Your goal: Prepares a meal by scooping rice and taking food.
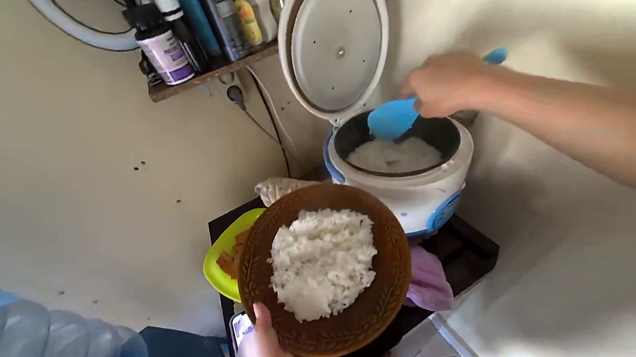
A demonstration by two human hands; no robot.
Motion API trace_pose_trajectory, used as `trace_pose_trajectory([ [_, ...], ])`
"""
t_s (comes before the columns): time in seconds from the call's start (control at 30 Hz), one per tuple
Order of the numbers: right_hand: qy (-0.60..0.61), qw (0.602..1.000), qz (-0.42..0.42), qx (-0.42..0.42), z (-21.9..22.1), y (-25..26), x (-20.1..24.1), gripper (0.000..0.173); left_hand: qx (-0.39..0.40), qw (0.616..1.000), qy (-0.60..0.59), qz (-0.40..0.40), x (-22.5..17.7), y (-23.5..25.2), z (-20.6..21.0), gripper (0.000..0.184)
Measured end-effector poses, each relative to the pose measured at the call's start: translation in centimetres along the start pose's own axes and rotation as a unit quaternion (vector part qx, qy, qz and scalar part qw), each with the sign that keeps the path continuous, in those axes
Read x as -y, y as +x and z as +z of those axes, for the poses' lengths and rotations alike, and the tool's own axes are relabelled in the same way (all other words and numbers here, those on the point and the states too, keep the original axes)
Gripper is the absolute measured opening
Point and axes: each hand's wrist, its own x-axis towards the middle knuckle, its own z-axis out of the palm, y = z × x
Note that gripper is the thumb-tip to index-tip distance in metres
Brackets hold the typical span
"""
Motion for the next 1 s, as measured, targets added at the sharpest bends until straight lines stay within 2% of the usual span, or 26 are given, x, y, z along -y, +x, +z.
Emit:
trace_pose_trajectory([
  [0.13,-0.048,0.998,-0.013,0.045,3.6,2.9,-0.3,0.019,-0.016,0.999,0.028,-0.024,0.5,0.2,0.1,0.038],
  [0.27,-0.033,0.996,-0.066,0.051,4.5,3.6,-0.5,0.029,-0.029,0.998,0.044,-0.035,1.1,0.3,0.4,0.037],
  [0.53,0.071,0.989,-0.113,0.067,5.3,3.2,-0.2,0.015,-0.030,0.998,0.049,-0.031,1.4,1.0,-0.1,0.040],
  [0.63,0.136,0.978,-0.141,0.073,6.4,3.1,0.3,0.017,-0.030,0.998,0.042,-0.027,1.4,1.3,-0.1,0.041],
  [0.73,0.178,0.973,-0.089,0.117,7.0,3.3,1.2,0.021,-0.024,0.999,0.039,-0.029,1.4,1.2,-0.2,0.041],
  [0.8,0.217,0.965,-0.047,0.138,7.5,3.6,1.2,0.018,-0.027,0.999,0.035,-0.032,1.6,1.1,-0.2,0.040],
  [0.93,0.286,0.937,0.023,0.197,7.0,3.0,0.6,0.020,-0.028,0.998,0.024,-0.046,1.6,1.0,-0.1,0.040],
  [1.0,0.313,0.929,0.034,0.193,6.8,2.9,-0.1,0.021,-0.033,0.998,0.022,-0.044,1.5,0.9,0.0,0.041],
])
